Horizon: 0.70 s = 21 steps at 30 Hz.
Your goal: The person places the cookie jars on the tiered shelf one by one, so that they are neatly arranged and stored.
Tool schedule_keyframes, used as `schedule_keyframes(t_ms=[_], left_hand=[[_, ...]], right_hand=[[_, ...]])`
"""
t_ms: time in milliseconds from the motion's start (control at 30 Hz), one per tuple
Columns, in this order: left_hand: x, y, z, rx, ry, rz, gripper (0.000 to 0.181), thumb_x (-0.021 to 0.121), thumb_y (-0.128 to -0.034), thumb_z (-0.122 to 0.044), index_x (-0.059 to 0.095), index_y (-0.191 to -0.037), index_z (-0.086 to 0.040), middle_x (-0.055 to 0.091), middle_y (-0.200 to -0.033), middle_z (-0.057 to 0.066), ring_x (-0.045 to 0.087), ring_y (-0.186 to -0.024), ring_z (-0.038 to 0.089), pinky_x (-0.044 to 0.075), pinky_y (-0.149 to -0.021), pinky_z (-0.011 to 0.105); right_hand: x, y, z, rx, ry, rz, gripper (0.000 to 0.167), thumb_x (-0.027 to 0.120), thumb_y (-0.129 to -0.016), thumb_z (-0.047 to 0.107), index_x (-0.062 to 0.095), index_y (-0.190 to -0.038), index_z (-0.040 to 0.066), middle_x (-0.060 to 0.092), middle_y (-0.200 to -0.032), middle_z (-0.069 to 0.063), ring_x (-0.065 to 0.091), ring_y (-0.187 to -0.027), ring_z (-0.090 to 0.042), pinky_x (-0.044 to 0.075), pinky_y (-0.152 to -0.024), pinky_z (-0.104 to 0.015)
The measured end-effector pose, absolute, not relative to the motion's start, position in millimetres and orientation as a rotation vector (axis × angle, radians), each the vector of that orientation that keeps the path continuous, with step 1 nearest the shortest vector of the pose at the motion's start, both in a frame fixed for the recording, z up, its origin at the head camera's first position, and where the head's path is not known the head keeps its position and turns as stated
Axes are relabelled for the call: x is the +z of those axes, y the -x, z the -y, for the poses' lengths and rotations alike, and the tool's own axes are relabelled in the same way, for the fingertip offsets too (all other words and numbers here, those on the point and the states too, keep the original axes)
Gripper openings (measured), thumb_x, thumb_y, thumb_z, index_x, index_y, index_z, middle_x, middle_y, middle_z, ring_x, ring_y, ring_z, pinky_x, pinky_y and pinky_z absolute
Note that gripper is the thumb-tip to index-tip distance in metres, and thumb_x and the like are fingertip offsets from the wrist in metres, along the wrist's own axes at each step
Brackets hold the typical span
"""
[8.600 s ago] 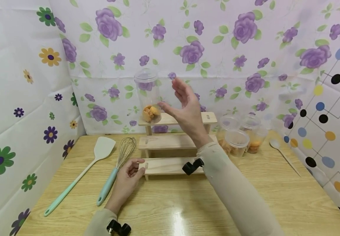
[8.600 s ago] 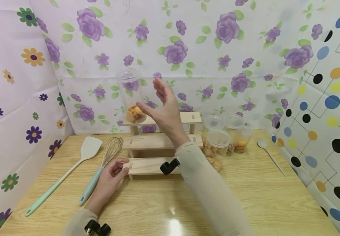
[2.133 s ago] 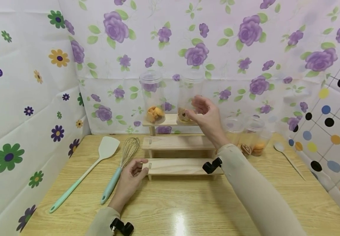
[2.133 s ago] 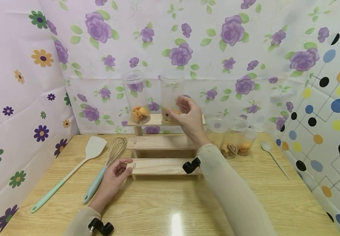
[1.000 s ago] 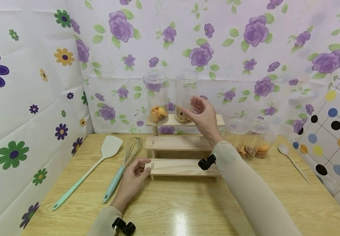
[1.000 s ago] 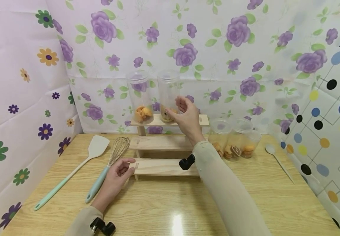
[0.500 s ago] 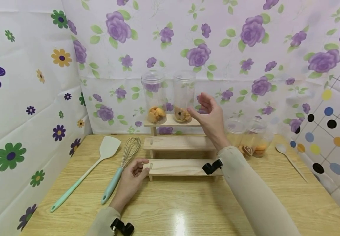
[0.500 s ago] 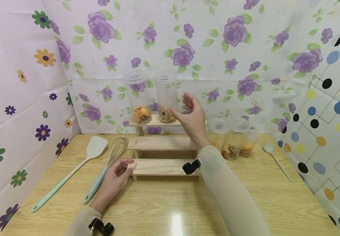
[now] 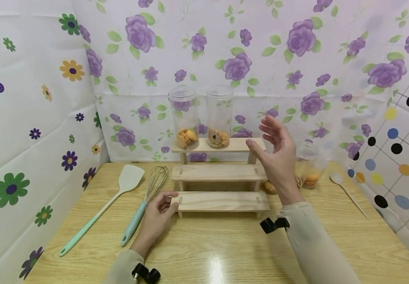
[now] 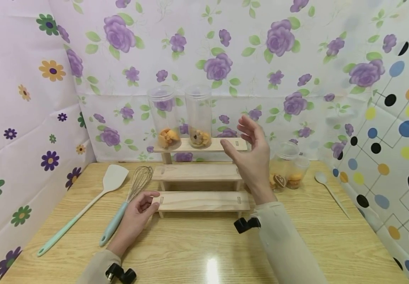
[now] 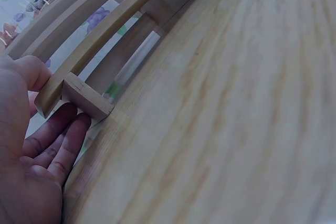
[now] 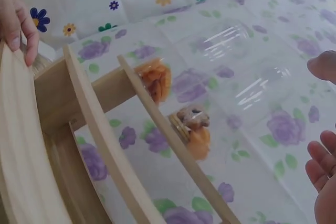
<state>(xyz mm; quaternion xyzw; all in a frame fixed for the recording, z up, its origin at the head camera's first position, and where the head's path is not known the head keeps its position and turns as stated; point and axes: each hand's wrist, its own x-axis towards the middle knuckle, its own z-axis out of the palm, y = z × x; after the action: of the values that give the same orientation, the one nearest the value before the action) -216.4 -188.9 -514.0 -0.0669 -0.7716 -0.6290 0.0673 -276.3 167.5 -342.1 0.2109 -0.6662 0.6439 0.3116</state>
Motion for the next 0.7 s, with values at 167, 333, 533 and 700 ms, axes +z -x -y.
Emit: schedule_keyframes(t_ms=[167, 333, 533, 700], left_hand=[[-513.0, 216.2, 189.0, -1.891, 0.193, 2.333, 0.027, 0.076, -0.1088, -0.017, 0.073, -0.136, -0.016, 0.068, -0.112, 0.016, 0.066, -0.096, 0.022, 0.055, -0.081, 0.024], [-512.3, 216.5, 188.3, -1.884, 0.187, 2.335, 0.028, 0.076, -0.1085, -0.015, 0.073, -0.136, -0.016, 0.069, -0.111, 0.016, 0.066, -0.094, 0.021, 0.055, -0.080, 0.024], [-512.1, 215.6, 189.5, -1.889, 0.189, 2.339, 0.028, 0.076, -0.1091, -0.017, 0.072, -0.137, -0.016, 0.068, -0.112, 0.016, 0.066, -0.095, 0.022, 0.055, -0.081, 0.024], [-513.1, 216.1, 189.9, -1.895, 0.194, 2.335, 0.028, 0.076, -0.1093, -0.018, 0.072, -0.137, -0.015, 0.068, -0.113, 0.017, 0.066, -0.096, 0.022, 0.056, -0.082, 0.025]], right_hand=[[-350.9, 258.1, -180.9, 1.686, -0.524, 1.721, 0.071, 0.088, -0.090, -0.005, 0.062, -0.154, 0.010, 0.064, -0.149, -0.011, 0.061, -0.136, -0.032, 0.048, -0.112, -0.033], [-356.2, 245.2, -195.5, 1.679, -0.501, 1.670, 0.070, 0.087, -0.087, -0.011, 0.063, -0.151, 0.004, 0.066, -0.145, -0.014, 0.063, -0.132, -0.032, 0.050, -0.108, -0.030], [-363.9, 239.7, -211.7, 1.672, -0.566, 1.621, 0.072, 0.085, -0.086, -0.014, 0.061, -0.153, -0.001, 0.060, -0.150, -0.026, 0.060, -0.135, -0.037, 0.048, -0.111, -0.033], [-373.1, 240.8, -223.5, 1.690, -0.637, 1.612, 0.080, 0.082, -0.083, -0.022, 0.055, -0.157, -0.004, 0.054, -0.157, -0.028, 0.053, -0.143, -0.043, 0.044, -0.118, -0.036]])
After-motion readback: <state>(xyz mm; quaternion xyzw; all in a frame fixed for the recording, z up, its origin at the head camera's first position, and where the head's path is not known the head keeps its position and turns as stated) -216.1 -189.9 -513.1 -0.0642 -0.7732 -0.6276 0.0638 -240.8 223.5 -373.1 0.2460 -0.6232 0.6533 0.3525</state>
